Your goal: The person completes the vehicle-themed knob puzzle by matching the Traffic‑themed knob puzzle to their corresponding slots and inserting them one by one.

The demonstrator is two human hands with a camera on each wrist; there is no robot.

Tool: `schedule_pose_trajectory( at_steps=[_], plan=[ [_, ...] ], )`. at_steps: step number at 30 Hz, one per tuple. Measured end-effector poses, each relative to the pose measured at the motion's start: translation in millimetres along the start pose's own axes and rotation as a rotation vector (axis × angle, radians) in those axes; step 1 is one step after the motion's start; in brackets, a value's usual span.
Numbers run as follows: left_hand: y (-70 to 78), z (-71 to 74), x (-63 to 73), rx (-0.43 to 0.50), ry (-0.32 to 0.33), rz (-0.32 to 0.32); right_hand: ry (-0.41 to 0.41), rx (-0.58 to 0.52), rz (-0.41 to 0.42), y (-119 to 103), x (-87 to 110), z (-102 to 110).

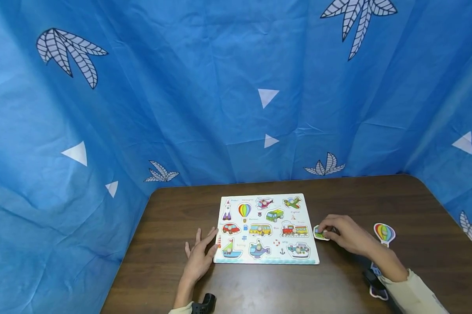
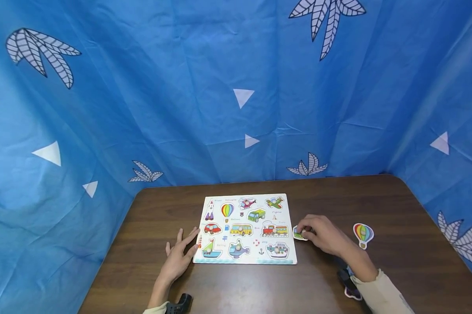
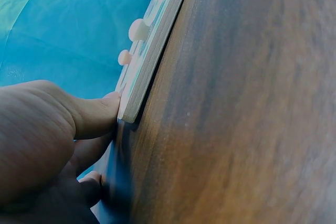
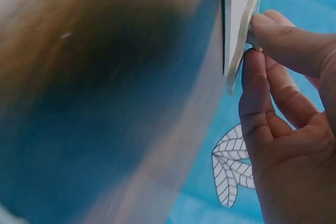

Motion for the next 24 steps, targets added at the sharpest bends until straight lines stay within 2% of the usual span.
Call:
schedule_pose_trajectory(
  at_steps=[17,24],
  plan=[
    [-0.9,1.7,1.8,0.003,0.022,-0.021,0.050,-0.042,0.105,-24,-42.1,-10],
    [-0.7,0.9,-0.5,0.004,0.017,-0.020,0.042,-0.024,0.106,-29,-59.3,-15]
  ],
)
Point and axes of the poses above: each hand's wrist, its own x-axis away from the middle knuckle, its own z-axis out of the back of the hand, y = z × x, the point moved 6 cm from there along -x, towards the middle knuckle, and after that the axes turned 5 degrees about -y, right-handed, at the moved point
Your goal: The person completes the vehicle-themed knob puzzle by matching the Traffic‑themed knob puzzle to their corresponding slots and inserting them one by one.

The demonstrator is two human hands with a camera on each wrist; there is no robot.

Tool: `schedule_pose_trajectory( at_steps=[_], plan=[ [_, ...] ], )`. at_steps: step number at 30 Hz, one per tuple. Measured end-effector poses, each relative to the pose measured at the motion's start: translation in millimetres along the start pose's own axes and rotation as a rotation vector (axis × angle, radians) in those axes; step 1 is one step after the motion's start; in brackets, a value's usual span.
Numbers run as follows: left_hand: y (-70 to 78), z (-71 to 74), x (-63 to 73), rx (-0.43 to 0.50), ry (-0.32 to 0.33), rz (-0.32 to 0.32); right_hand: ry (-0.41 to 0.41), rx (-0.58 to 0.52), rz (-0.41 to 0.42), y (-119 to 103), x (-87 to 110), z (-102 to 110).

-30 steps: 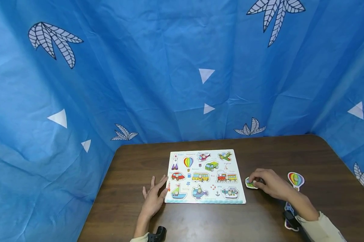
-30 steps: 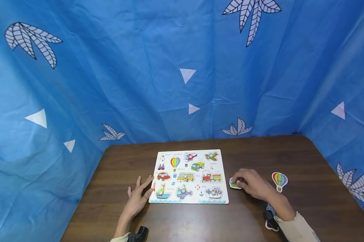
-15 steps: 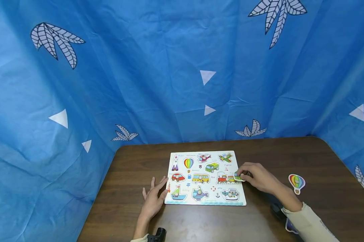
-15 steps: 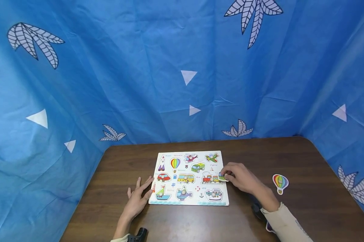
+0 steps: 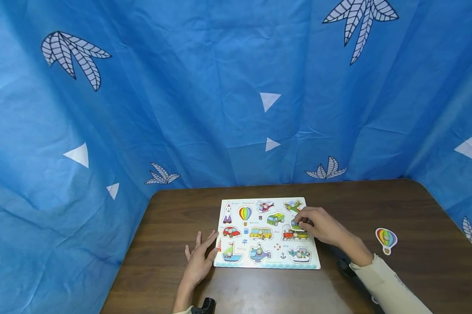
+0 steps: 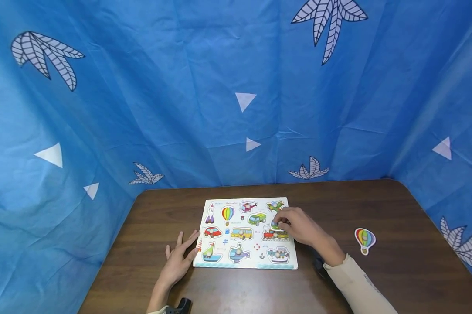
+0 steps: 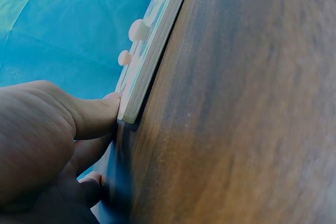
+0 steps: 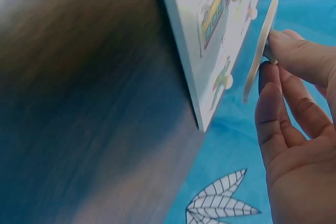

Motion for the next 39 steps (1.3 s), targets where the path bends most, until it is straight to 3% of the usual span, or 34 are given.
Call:
schedule_pose_trajectory(
  at_steps=[20,32,39],
  plan=[
    [1.6,0.9,0.7,0.005,-0.002,0.004,-0.110,0.009,-0.056,-5,-55.4,-30],
    [1.3,-0.8,1.2,0.008,0.001,-0.004,-0.106,0.050,-0.040,-4,-64.5,-48],
    [2.3,-0.8,1.1,-0.008,0.013,-0.003,-0.108,0.070,-0.091,-4,-69.9,-52]
  ],
)
Point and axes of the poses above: each hand's wrist, its own x-axis away from the middle knuckle, its own z-axis out of the back of the hand, y = z × x, the point moved 6 cm from there along -x, towards the middle knuckle, and after that the axes turned 5 degrees about -y, right-handed, at the moved point
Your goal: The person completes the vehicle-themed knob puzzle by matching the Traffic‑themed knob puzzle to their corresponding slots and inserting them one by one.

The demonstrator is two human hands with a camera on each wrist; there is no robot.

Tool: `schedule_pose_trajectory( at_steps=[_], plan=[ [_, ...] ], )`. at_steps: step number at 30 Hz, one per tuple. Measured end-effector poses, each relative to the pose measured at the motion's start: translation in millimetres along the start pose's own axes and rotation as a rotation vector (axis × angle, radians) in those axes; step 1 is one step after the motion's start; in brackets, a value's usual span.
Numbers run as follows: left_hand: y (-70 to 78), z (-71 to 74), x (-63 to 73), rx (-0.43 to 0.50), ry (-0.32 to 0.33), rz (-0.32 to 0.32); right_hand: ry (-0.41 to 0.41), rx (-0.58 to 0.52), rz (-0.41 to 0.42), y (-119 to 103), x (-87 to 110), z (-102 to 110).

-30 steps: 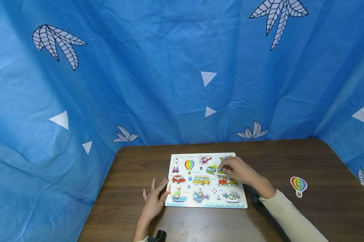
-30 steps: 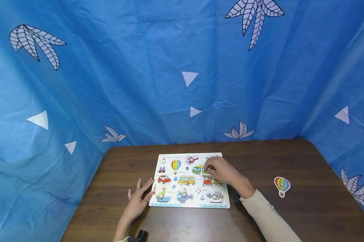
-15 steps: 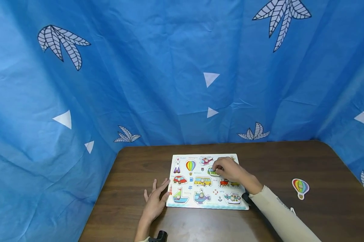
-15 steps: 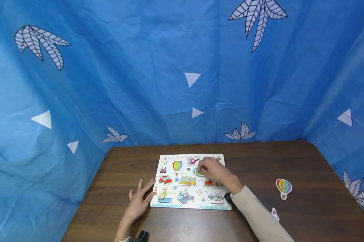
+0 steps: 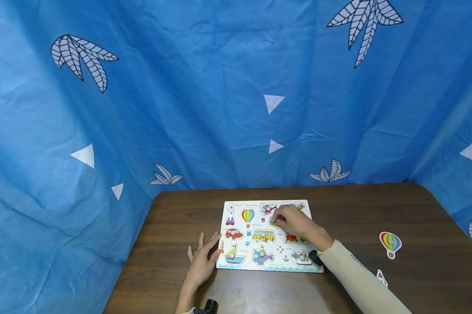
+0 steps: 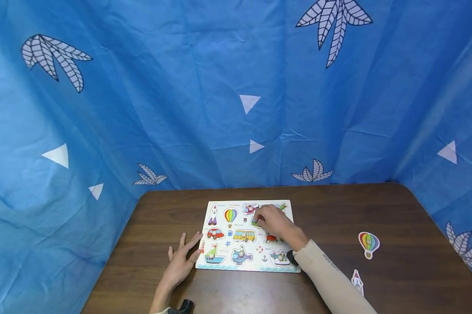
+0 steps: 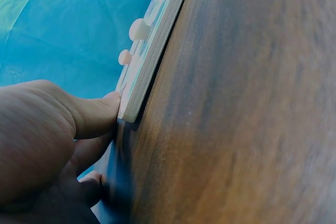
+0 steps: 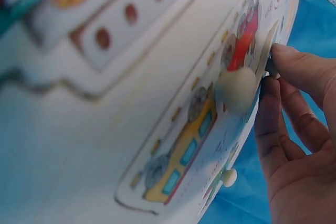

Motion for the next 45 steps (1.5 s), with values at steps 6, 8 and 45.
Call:
schedule_pose_trajectory(
  at_steps=[6,8,45],
  plan=[
    [0.5,-1.6,0.1,0.015,-0.014,0.004,0.000,0.019,0.003,-2,1.1,0],
    [0.7,-2.2,-0.2,0.013,-0.016,0.004,0.002,0.015,-0.001,-2,1.9,0],
    [-2.6,-1.2,-1.2,0.008,-0.031,0.022,0.109,0.025,-0.023,35,85.2,55]
  ],
)
Point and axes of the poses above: each hand's wrist, its own x-axis away from the middle knuckle, its own z-axis out of the back of the hand, y = z × x, the point moved 6 cm from there along -x, towards the middle knuckle, and after that the axes turned 5 degrees about -y, right-handed, at the moved point
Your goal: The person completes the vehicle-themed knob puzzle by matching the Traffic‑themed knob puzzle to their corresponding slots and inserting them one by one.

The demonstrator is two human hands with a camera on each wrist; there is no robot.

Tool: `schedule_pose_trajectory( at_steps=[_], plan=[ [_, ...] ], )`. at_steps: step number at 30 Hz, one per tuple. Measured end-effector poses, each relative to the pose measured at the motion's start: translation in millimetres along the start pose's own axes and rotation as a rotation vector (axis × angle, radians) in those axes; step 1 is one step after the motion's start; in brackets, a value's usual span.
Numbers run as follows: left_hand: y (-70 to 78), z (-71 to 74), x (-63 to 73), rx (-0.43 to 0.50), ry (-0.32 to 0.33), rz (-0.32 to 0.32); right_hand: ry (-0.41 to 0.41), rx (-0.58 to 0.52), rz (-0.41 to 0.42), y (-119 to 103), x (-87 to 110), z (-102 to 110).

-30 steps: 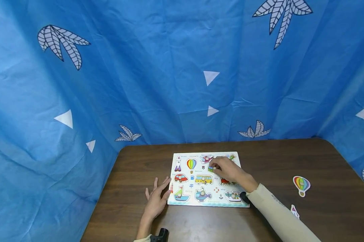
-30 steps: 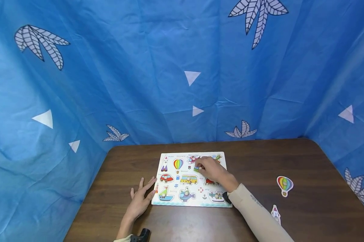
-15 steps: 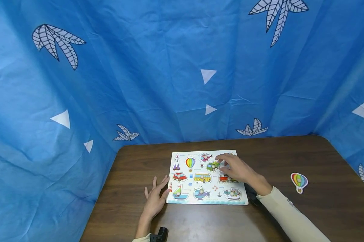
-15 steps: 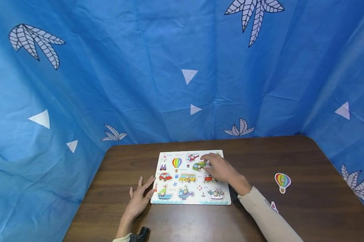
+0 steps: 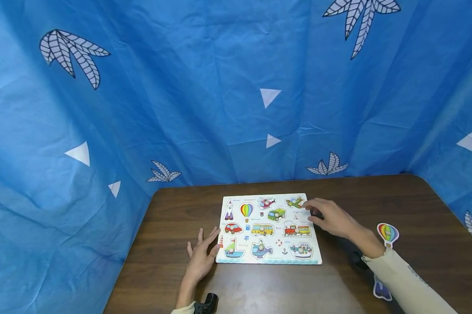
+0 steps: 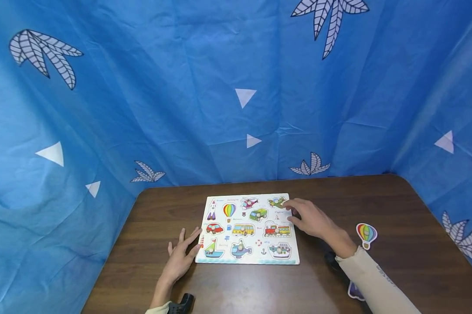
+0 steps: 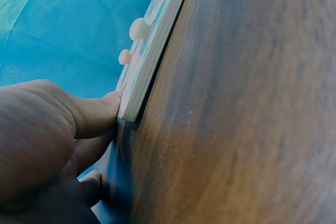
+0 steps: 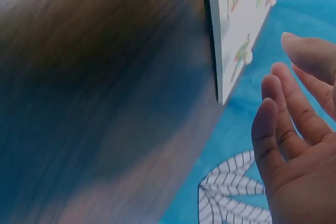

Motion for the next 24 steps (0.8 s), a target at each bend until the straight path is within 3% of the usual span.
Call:
schedule_pose_trajectory(
  at_steps=[17,24],
  plan=[
    [2.5,-1.6,-2.0,0.006,0.005,-0.029,0.023,0.083,-0.057,34,60.0,40],
    [0.0,0.8,-1.5,0.003,0.008,-0.022,0.073,0.109,-0.021,46,82.2,47]
  ],
)
Point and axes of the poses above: each hand's wrist, its own x-axis away from the middle knuckle, its own z-axis out of the back of the hand, y = z × x, the point moved 6 cm from there along -x, towards the middle knuckle, and after that the axes turned 5 degrees about -y, right-handed, at the moved point
